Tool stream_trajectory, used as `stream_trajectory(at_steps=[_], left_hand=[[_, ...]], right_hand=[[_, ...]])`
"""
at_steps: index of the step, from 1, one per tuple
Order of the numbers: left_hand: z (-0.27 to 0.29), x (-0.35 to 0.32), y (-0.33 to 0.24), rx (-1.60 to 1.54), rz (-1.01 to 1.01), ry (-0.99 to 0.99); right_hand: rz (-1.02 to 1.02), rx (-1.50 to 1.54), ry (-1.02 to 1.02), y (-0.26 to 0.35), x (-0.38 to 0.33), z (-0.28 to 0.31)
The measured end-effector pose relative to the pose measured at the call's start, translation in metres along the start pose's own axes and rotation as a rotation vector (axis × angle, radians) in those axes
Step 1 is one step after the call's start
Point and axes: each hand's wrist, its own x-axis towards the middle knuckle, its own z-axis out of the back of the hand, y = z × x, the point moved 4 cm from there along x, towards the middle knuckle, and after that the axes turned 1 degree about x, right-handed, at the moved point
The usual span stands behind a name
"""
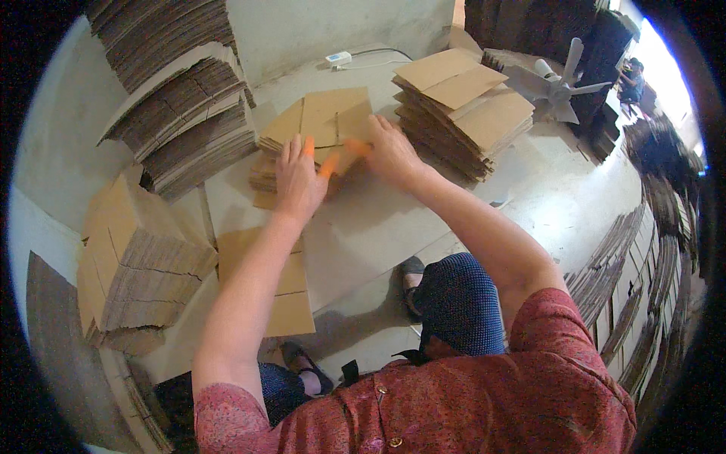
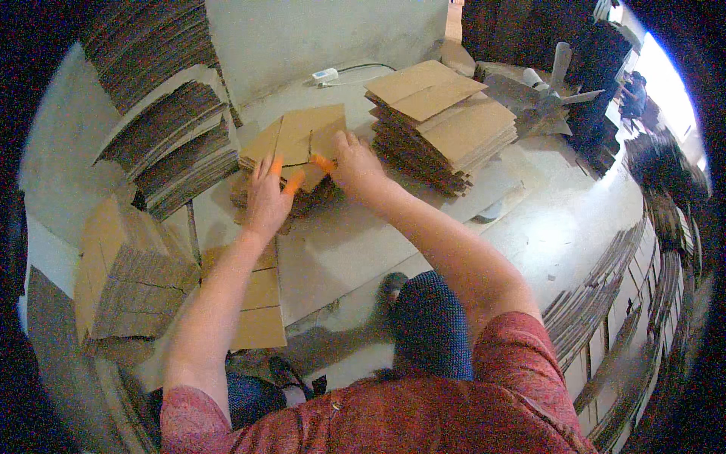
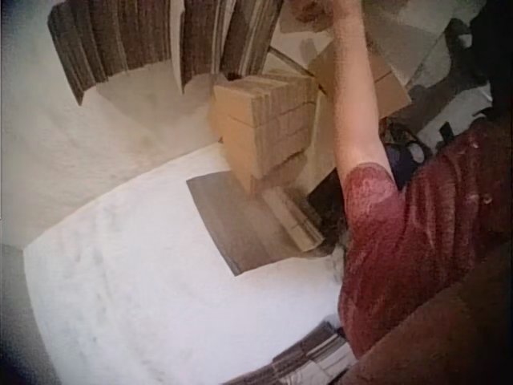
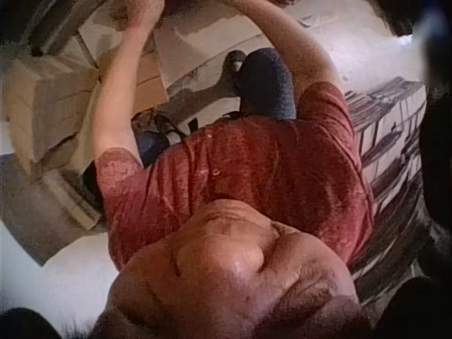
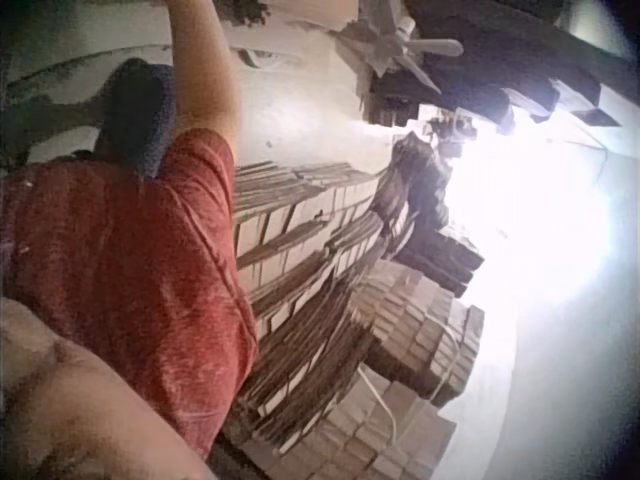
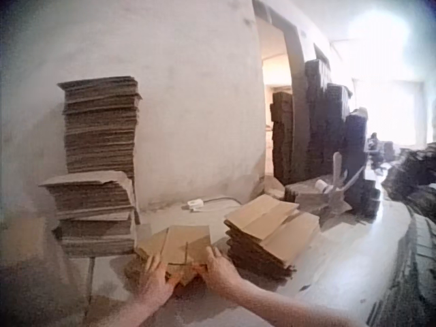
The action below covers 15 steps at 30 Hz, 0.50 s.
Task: The person assembles flat cardboard pieces into box shapes by folding along pre-scored lines and interlocking tabs. The person repeatedly picks up a flat piece, folds it into a box, and places it on a growing stack.
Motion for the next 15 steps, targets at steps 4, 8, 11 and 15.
stream_trajectory(at_steps=[4,8,11,15], left_hand=[[-0.031,0.028,0.033,0.209,0.229,0.04],[-0.039,0.037,0.048,0.082,0.315,0.208],[-0.022,0.034,0.057,-0.092,0.34,0.033],[0.004,0.019,0.067,-0.962,0.444,-0.256]], right_hand=[[-0.225,0.222,0.245,-0.012,0.021,-0.039],[-0.032,0.251,0.019,-0.01,0.005,-0.043],[-0.088,0.311,0.028,-0.005,-0.008,-0.04],[-0.225,0.556,-0.193,0.012,-0.028,-0.014]])
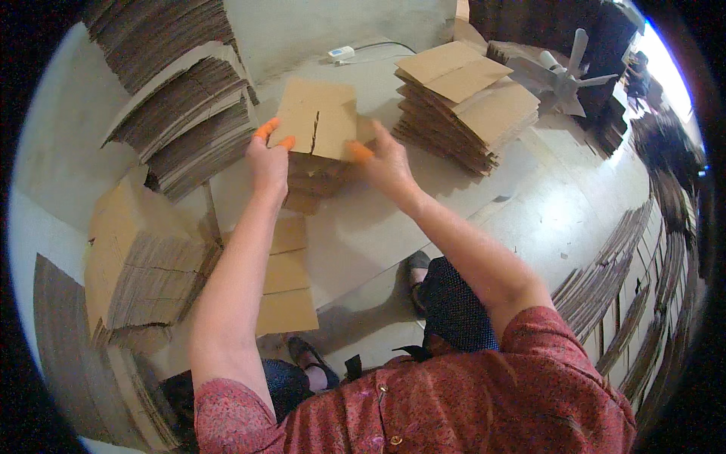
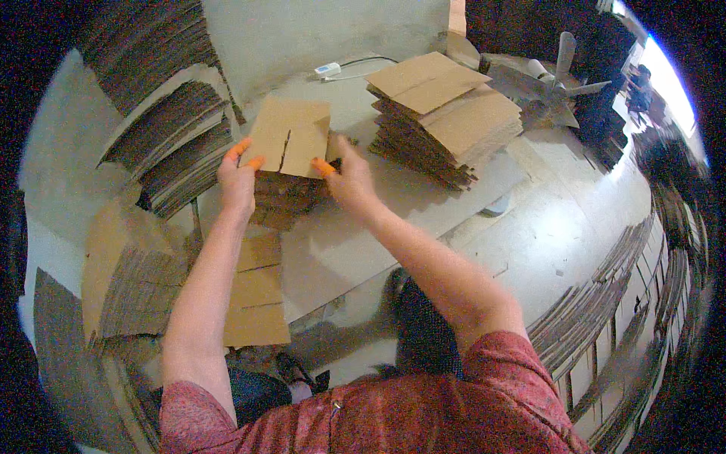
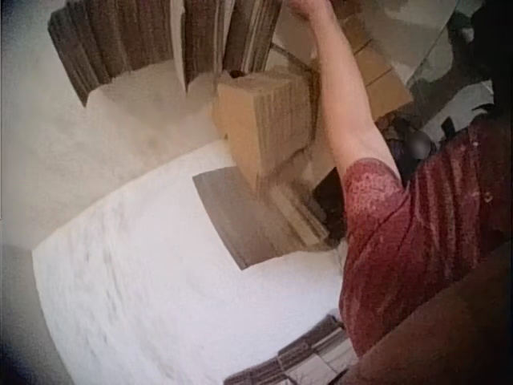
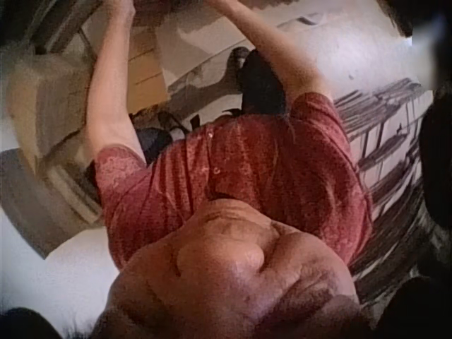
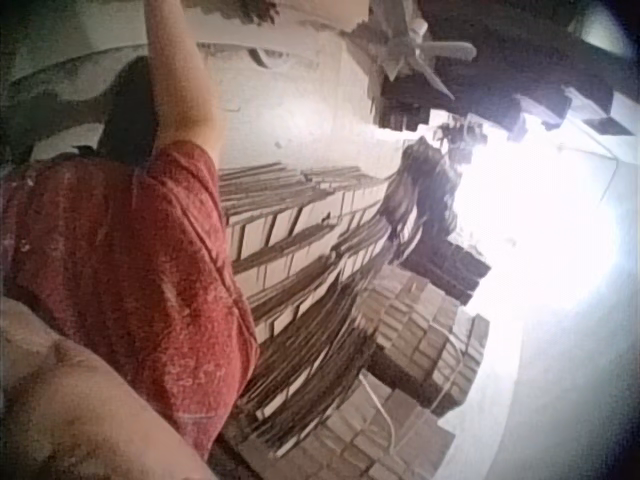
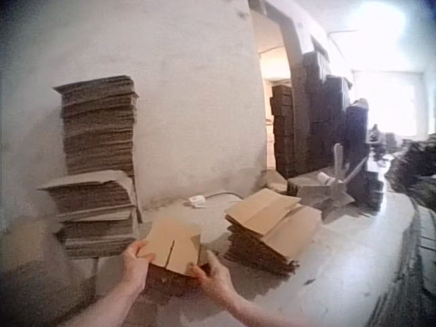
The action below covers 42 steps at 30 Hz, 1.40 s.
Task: The person assembles flat cardboard pieces into box shapes by folding along pre-scored lines and interlocking tabs. The person repeatedly picks up a flat piece, folds it into a box, and places it on a growing stack.
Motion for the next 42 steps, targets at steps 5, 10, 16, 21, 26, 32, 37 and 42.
stream_trajectory(at_steps=[5,10,16,21,26,32,37,42], left_hand=[[0.042,-0.078,-0.019,-0.311,0.069,0.084],[0.066,-0.182,-0.012,-0.167,0.268,0.235],[0.119,-0.271,-0.006,0.863,-0.088,0.189],[0.08,-0.245,0.007,1.28,0.044,0.258],[0.064,-0.225,0.014,1.409,0.128,0.308],[0.081,-0.25,0.008,1.428,-0.007,0.567],[0.107,-0.253,-0.015,1.431,-0.086,0.491],[0.129,-0.244,-0.012,1.265,0.07,0.451]], right_hand=[[-0.296,0.844,0.082,0.037,-0.039,0.019],[-0.5,0.678,0.314,0.035,-0.088,0.039],[-0.226,0.227,0.245,0.029,-0.14,0.069],[-0.243,0.225,0.285,0.035,-0.152,0.061],[-0.201,0.083,0.27,0.044,-0.157,0.064],[-0.228,0.211,0.252,0.051,-0.166,0.072],[-0.076,0.171,0.246,0.058,-0.17,0.07],[-0.061,0.225,0.262,0.077,-0.174,0.062]])
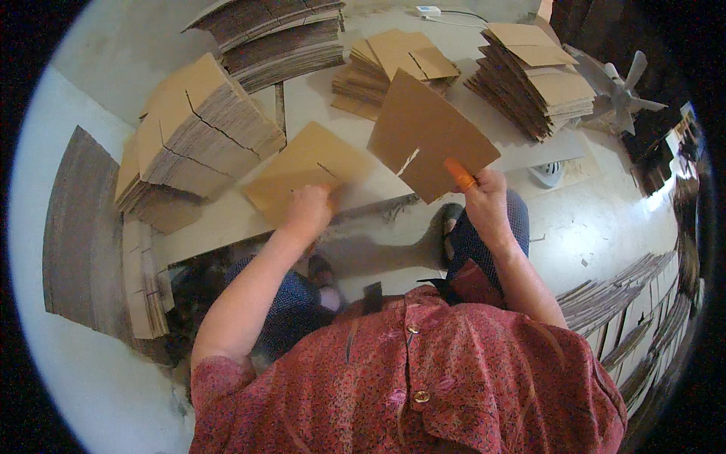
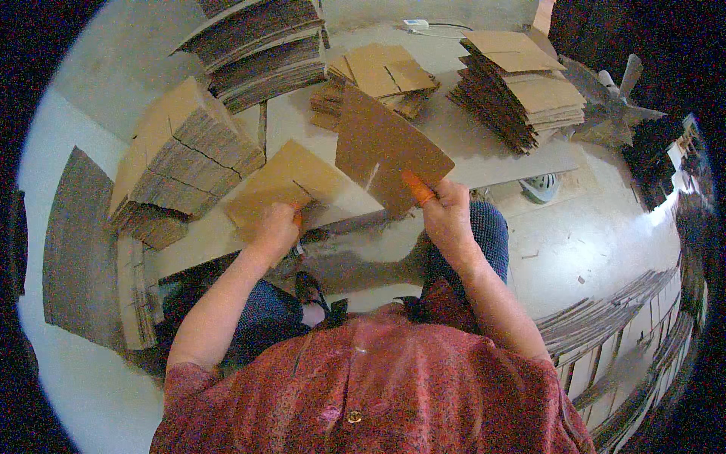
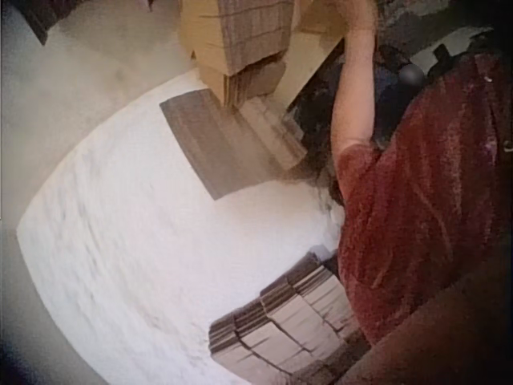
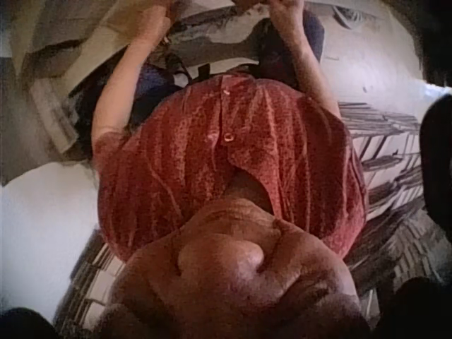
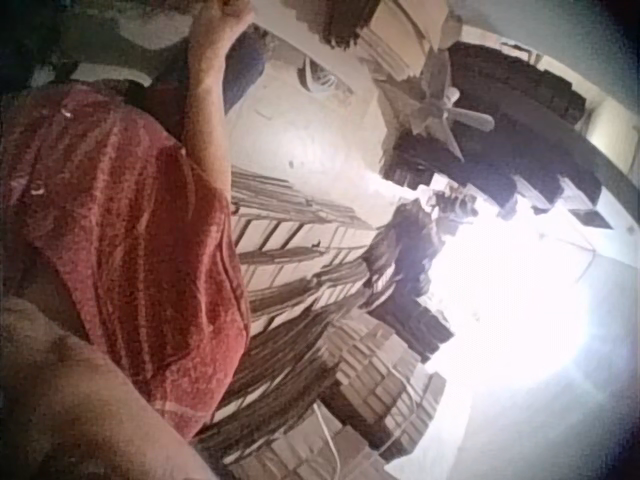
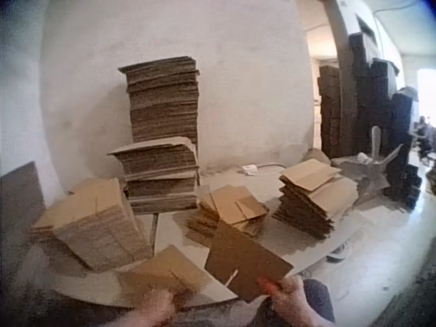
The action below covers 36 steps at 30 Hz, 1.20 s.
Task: The person assembles flat cardboard pieces into box shapes by folding along pre-scored lines and interlocking tabs. The person repeatedly picks up a flat piece, folds it into a box, and places it on a growing stack.
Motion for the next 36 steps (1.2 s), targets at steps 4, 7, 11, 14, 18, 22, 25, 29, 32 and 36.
stream_trajectory(at_steps=[4,7,11,14,18,22,25,29,32,36], left_hand=[[-0.011,0.007,0.028,-0.105,0.092,-0.027],[-0.006,0.015,0.043,-0.332,0.182,-0.086],[0.037,0.031,0.044,-0.529,0.111,-0.146],[0.067,0.039,0.028,-0.6,0.007,-0.156],[0.101,0.035,-0.011,-0.696,0.004,0.012],[0.102,0.03,-0.012,-0.88,0.098,0.136],[0.102,0.02,-0.024,-0.872,0.08,0.177],[0.108,0.017,-0.047,-0.978,0.015,0.165],[0.106,0.025,-0.037,-1.074,-0.015,0.186],[0.086,0.026,-0.013,-1.491,-0.13,0.156]], right_hand=[[0.0,0.057,-0.003,-0.001,-0.004,-0.004],[-0.008,0.028,-0.002,0.001,-0.006,-0.004],[0.129,0.036,-0.047,0.016,-0.004,-0.009],[0.241,0.086,-0.042,0.041,0.0,-0.024],[0.42,-0.097,-0.122,0.047,0.01,-0.029],[0.29,0.128,-0.114,0.064,0.019,-0.023],[0.319,0.003,-0.042,0.069,0.021,-0.021],[0.249,-0.018,0.064,0.047,0.026,-0.042],[0.084,-0.253,0.204,0.03,0.025,-0.053],[0.191,-0.309,0.159,-0.009,0.035,-0.061]])
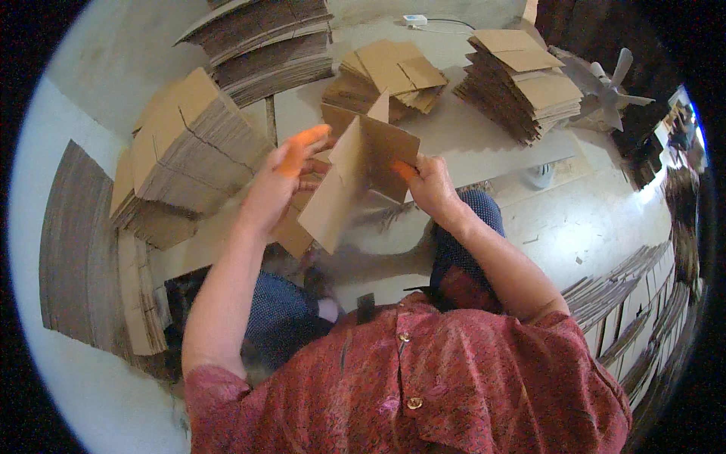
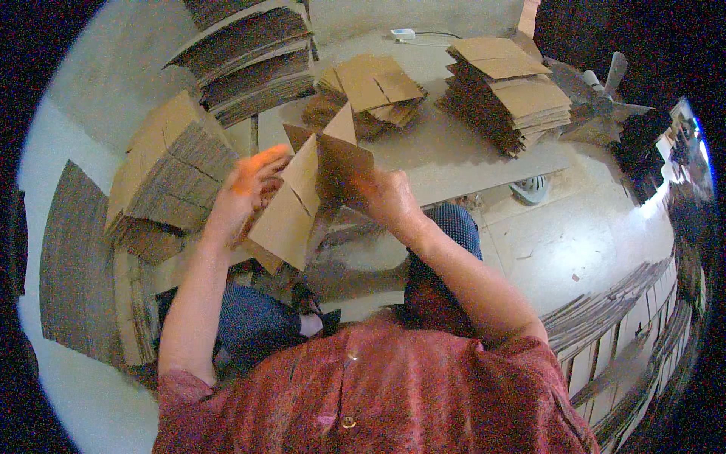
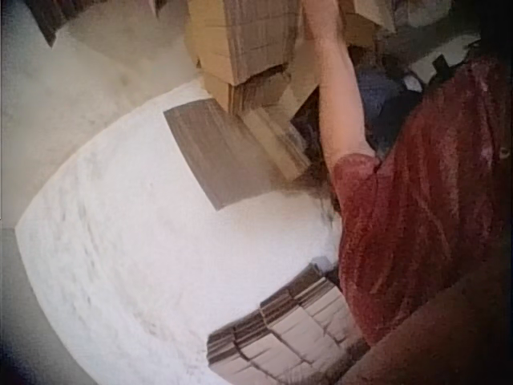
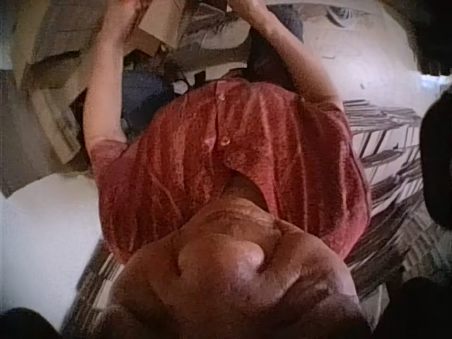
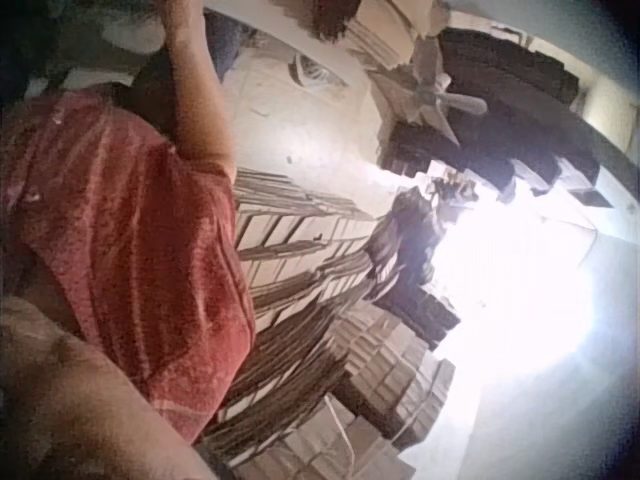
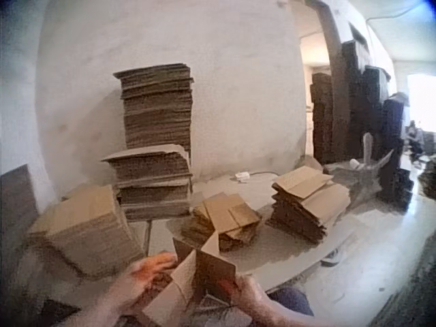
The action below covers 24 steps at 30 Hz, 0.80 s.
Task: The person assembles flat cardboard pieces into box shapes by folding along pre-scored lines and interlocking tabs. The person repeatedly picks up a flat piece, folds it into a box, and places it on a growing stack.
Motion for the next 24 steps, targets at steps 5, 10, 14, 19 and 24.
stream_trajectory(at_steps=[5,10,14,19,24], left_hand=[[-0.021,-0.067,0.043,0.052,-0.208,-0.09],[-0.019,-0.067,0.067,0.703,-0.28,-0.469],[-0.02,-0.053,0.066,0.591,-0.262,-0.602],[-0.018,-0.04,0.068,0.6,-0.311,-0.577],[-0.002,-0.044,0.084,0.517,-0.289,-0.588]], right_hand=[[-0.035,-0.021,0.017,-0.002,0.013,0.002],[0.289,0.083,-0.181,-0.024,0.042,0.034],[-0.124,-0.139,-0.351,-0.077,0.115,0.066],[-0.215,-0.844,-0.225,-0.118,0.179,0.055],[-0.434,-0.725,0.044,-0.133,0.208,0.067]])
